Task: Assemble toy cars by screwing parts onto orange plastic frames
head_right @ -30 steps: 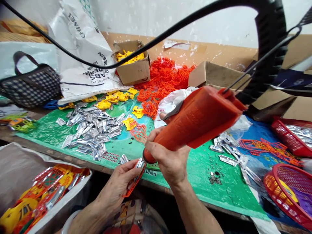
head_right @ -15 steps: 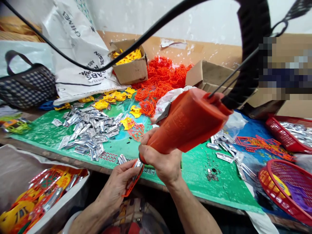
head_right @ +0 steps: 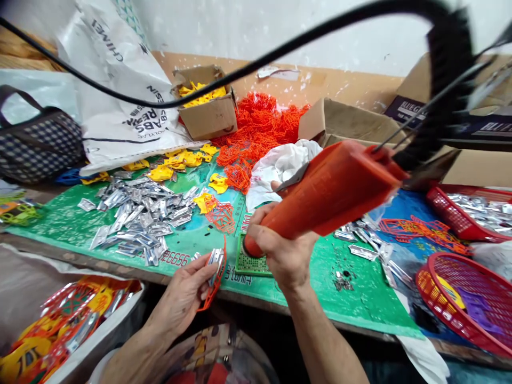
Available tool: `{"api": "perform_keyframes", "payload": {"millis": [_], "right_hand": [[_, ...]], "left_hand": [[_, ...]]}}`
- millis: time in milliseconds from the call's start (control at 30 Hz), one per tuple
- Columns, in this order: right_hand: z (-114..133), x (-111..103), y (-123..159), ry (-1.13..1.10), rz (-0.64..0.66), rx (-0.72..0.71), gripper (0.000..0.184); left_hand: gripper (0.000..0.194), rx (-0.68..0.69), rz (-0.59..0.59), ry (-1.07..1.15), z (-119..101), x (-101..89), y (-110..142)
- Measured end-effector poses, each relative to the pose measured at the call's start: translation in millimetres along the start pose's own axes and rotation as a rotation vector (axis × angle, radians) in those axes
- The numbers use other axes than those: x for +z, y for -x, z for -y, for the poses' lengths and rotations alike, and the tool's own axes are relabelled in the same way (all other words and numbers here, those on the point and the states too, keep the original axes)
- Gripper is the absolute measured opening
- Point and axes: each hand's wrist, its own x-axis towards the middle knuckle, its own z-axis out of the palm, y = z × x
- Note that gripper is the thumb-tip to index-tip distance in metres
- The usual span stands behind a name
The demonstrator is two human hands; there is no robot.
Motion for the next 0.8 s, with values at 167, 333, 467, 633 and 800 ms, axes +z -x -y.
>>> {"api": "perform_keyframes", "payload": {"millis": [167, 333, 467, 633, 800], "right_hand": [[-26.1, -19.8, -2.1, 0.077, -0.054, 0.043, 0.014], [-41.3, -25.9, 3.1, 0.107, -0.054, 0.039, 0.015], [-41.9, -23.9, 3.5, 0.103, -0.083, 0.063, 0.016], [-42.2, -22.7, 4.0, 0.109, -0.094, 0.075, 0.014], [-42.8, -22.8, 5.5, 0.113, -0.064, 0.068, 0.011]], "left_hand": [[0.040, -0.017, -0.008, -0.008, -0.7, -4.4, -5.3], [0.040, -0.024, 0.050, -0.052, -3.9, -4.9, -6.1], [0.042, -0.015, 0.051, -0.085, -5.7, -5.3, -6.0], [0.041, -0.015, 0.094, -0.129, -6.1, -4.5, -6.0], [0.033, -0.026, 0.156, -0.167, -9.2, -2.6, -6.5]]}}
